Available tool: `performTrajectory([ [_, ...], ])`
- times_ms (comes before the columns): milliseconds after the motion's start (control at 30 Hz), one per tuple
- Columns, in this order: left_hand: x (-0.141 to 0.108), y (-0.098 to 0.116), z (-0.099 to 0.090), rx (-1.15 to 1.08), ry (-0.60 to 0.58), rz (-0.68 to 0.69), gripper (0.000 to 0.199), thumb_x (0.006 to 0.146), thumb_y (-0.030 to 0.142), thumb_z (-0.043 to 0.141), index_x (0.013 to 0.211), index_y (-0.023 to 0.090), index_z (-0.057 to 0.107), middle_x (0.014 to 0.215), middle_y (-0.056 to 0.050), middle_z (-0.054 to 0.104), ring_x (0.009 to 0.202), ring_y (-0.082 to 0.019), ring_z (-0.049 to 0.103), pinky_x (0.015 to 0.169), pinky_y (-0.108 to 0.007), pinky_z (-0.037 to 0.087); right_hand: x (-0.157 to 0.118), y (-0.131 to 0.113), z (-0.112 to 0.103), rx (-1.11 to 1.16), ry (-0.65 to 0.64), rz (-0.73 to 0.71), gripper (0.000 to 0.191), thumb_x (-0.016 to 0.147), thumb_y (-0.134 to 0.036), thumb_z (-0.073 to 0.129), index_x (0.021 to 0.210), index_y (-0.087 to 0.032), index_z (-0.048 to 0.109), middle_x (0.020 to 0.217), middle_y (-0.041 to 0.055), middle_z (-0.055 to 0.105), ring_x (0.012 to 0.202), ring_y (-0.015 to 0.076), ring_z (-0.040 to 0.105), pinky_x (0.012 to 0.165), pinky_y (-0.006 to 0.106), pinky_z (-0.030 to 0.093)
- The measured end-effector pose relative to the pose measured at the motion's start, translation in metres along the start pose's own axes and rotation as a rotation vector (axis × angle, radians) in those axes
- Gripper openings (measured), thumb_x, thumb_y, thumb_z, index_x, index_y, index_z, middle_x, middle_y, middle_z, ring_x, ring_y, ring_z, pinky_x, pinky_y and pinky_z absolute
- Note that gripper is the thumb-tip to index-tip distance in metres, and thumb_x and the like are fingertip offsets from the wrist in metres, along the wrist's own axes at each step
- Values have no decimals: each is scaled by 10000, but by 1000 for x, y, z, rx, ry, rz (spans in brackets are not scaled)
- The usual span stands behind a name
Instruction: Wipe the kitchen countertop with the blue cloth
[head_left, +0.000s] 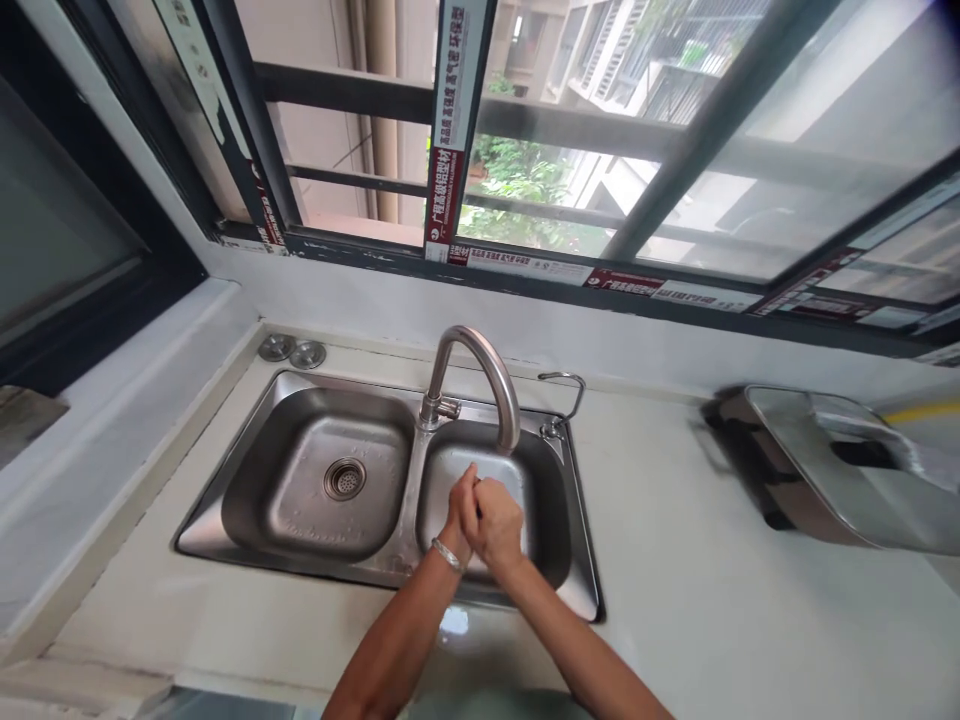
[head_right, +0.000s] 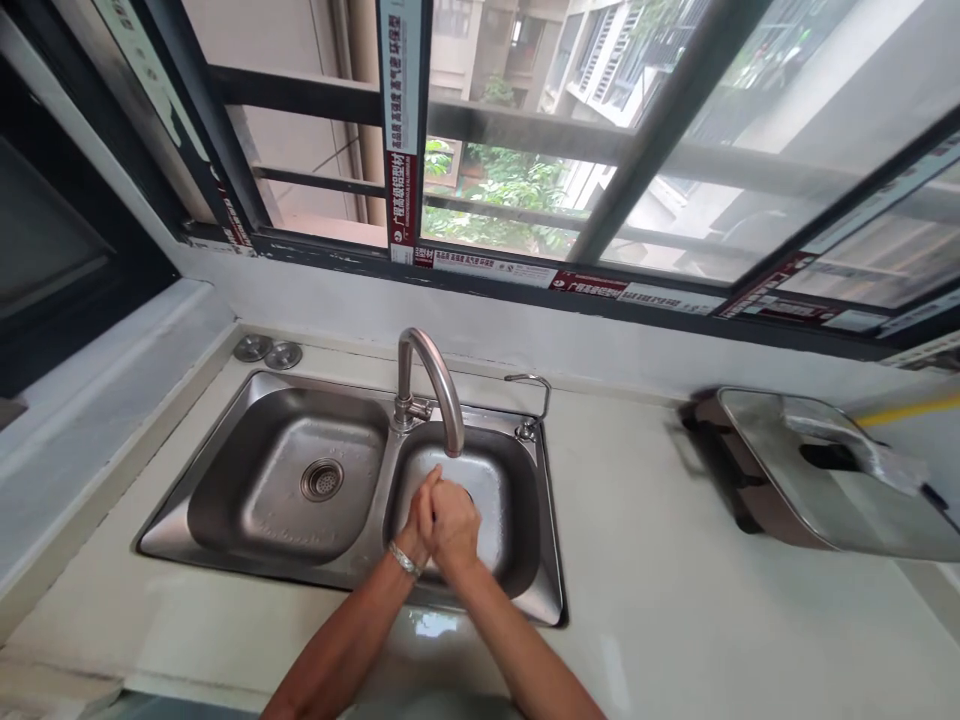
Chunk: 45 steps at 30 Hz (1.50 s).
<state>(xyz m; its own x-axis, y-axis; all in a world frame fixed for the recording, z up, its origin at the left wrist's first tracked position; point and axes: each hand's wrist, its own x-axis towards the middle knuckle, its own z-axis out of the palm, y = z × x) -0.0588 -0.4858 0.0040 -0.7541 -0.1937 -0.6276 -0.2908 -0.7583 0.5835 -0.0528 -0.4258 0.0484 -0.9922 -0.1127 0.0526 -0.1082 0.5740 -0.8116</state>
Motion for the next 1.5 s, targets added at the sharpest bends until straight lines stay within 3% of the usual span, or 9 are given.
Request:
performTrajectory([
  [233, -16, 16, 15, 181, -11, -133, 404, 719, 584, 653, 688, 198, 540, 564, 10, 569, 563, -172, 603, 560, -298, 489, 46, 27, -22, 236, 25, 243, 426, 831, -605, 538, 619, -259, 411, 626, -9, 465, 738, 182, 509, 674, 259, 383],
  [400, -29, 43, 21, 339, -192, 8, 478, 643, 644, 722, 731, 198, 574, 632, 35, 567, 629, -136, 561, 628, -265, 462, 18, 33, -46, 517, -139, 404, 604, 837, -793, 398, 736, -216, 546, 655, 28, 595, 658, 196, 590, 585, 304, 504],
  [533, -34, 66, 9, 494, -332, 120, 430, 661, 582, 727, 812, 195, 614, 783, 23, 603, 753, -131, 548, 684, -242, 441, -9, 36, -74, 825, -354, 514, 523, 754, -691, 670, 883, -189, 600, 710, 42, 648, 669, 223, 649, 522, 321, 541],
  [767, -33, 79, -24, 846, -643, 99, 826, 526, 284, 823, 1309, 269, 558, 1286, -62, 601, 1089, -248, 577, 921, -382, 474, -11, 24, -94, 785, -74, 447, 426, 680, -495, 821, 869, -210, 567, 623, -47, 580, 500, 146, 573, 324, 191, 393],
  [900, -35, 71, -16, 1109, -839, 262, 1000, 457, 246, 880, 1389, 258, 517, 1530, -99, 419, 1439, -341, 293, 1204, -457, 196, -13, 13, -96, 785, -51, 483, 352, 736, -467, 786, 842, -199, 584, 600, -35, 578, 450, 129, 535, 295, 191, 369],
  [967, -37, 70, -8, 1122, -920, 271, 1053, 460, 244, 882, 1429, 258, 471, 1537, -106, 409, 1440, -341, 292, 1208, -462, 185, -15, 9, -101, 796, -69, 520, 315, 763, -445, 768, 815, -192, 589, 576, -30, 569, 424, 119, 508, 291, 191, 365],
  [1100, -43, 73, 1, 979, -1169, 28, 930, 596, 253, 794, 1452, 250, 431, 1285, -86, 617, 1145, -263, 568, 1009, -417, 439, -15, 7, -111, 825, -80, 635, 284, 822, -420, 711, 754, -170, 596, 534, -17, 553, 400, 98, 473, 288, 170, 350],
  [1300, -50, 81, -4, 877, -1079, -168, 661, 662, 293, 722, 1308, 250, 592, 922, 2, 663, 821, -146, 578, 758, -277, 465, -15, 6, -114, 888, -57, 773, 290, 890, -397, 632, 723, -165, 590, 540, -21, 546, 430, 77, 486, 340, 132, 403],
  [1500, -63, 84, -11, 881, -1065, -89, 733, 719, 441, 744, 1395, 280, 510, 1263, -81, 638, 1080, -239, 603, 884, -366, 501, -18, 3, -108, 906, -26, 787, 260, 862, -419, 689, 844, -172, 611, 646, 2, 590, 558, 112, 566, 411, 164, 510],
])
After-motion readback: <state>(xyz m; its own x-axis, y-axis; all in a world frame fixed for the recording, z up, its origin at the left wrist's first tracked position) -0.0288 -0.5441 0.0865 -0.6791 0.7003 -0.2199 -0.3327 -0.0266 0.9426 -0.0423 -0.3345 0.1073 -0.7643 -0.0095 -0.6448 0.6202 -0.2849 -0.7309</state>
